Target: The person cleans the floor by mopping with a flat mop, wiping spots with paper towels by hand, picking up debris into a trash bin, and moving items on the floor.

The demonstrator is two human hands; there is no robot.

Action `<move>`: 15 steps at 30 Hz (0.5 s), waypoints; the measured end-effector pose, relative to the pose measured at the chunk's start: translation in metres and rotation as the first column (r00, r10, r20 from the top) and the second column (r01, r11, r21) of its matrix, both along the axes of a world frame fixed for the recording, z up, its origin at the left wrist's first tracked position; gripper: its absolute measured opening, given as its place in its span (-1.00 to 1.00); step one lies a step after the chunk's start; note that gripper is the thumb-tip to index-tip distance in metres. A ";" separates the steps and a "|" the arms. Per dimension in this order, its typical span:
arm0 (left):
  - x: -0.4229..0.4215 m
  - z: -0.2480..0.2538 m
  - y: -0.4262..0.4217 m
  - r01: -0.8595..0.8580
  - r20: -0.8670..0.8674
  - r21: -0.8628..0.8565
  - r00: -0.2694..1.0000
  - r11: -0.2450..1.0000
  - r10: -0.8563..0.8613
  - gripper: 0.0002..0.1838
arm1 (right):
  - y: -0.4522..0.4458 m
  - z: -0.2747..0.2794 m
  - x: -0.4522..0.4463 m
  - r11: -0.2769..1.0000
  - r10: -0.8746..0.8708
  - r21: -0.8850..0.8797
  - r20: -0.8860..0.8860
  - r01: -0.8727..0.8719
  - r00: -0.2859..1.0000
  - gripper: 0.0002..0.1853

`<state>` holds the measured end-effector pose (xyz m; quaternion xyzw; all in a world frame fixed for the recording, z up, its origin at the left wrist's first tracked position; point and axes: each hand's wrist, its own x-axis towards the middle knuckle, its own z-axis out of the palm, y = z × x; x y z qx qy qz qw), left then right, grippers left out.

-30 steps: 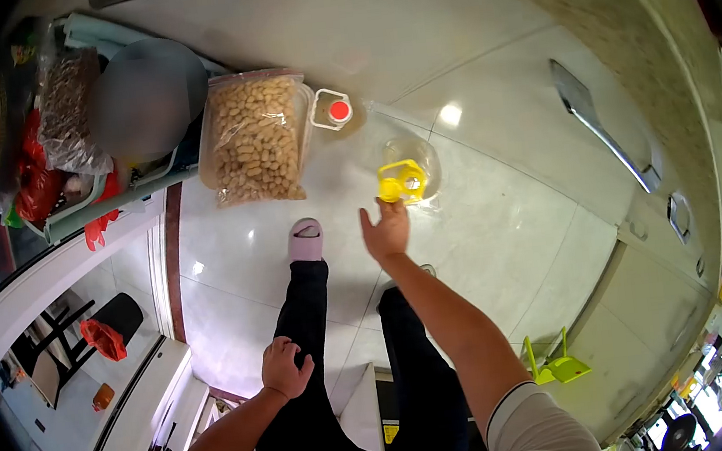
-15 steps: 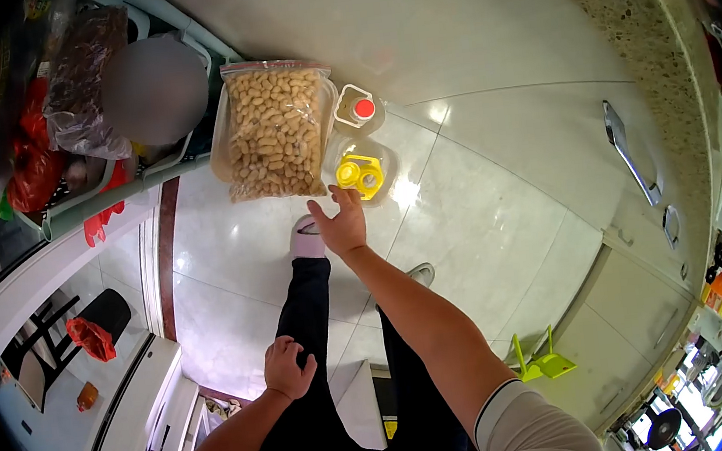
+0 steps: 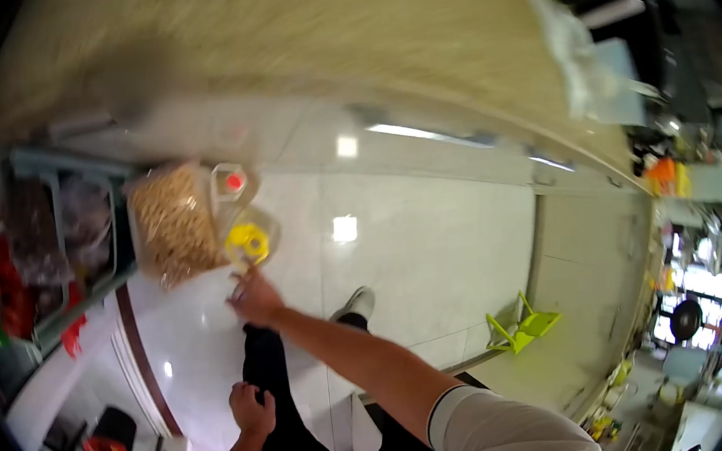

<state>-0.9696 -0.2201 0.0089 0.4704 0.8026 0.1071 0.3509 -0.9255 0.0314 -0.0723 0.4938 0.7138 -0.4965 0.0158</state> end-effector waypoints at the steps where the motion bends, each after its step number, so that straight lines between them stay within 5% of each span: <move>1: 0.001 0.011 0.009 0.007 -0.013 -0.003 1.000 1.000 -0.007 -0.79 | 0.004 0.043 0.008 1.000 0.012 -0.008 -0.026 -0.012 1.000 -0.39; 3: 0.005 0.032 0.022 0.069 -0.046 -0.021 0.996 0.997 -0.070 -0.76 | -0.005 0.093 0.037 1.000 0.023 0.020 -0.149 -0.020 0.989 -0.45; 5: 0.008 0.051 0.036 0.193 -0.317 -0.172 0.918 0.966 -0.239 -0.65 | -0.008 0.156 0.088 0.997 0.027 -0.069 -0.156 -0.039 0.987 -0.47; 7: 0.016 0.077 0.046 0.192 -0.273 -0.312 0.920 0.930 -0.281 -0.57 | -0.018 0.187 0.162 0.988 0.036 -0.151 0.019 -0.033 0.999 -0.44; 8: 0.020 0.092 0.049 0.221 -0.236 -0.348 0.920 0.911 -0.313 -0.53 | -0.044 0.146 0.211 0.994 0.101 0.037 0.086 -0.104 0.991 -0.43; 9: 0.024 0.111 0.054 0.248 -0.170 -0.369 0.929 0.896 -0.328 -0.48 | -0.047 0.154 0.263 0.989 0.095 -0.130 0.219 -0.067 0.971 -0.43; 10: 0.028 0.122 0.054 0.249 -0.152 -0.331 0.938 0.910 -0.312 -0.44 | -0.037 0.235 0.299 0.953 -0.042 -0.261 0.400 0.157 0.916 -0.42; 11: 0.030 0.138 0.057 0.244 -0.137 -0.259 0.949 0.935 -0.285 -0.47 | -0.077 0.208 0.366 0.954 -0.248 -0.049 0.429 0.297 0.868 -0.40; 15: 0.031 0.204 0.088 0.280 -0.074 -0.170 0.952 0.945 -0.296 -0.53 | -0.158 0.281 0.550 0.781 -0.418 -0.012 0.732 0.625 0.537 -0.39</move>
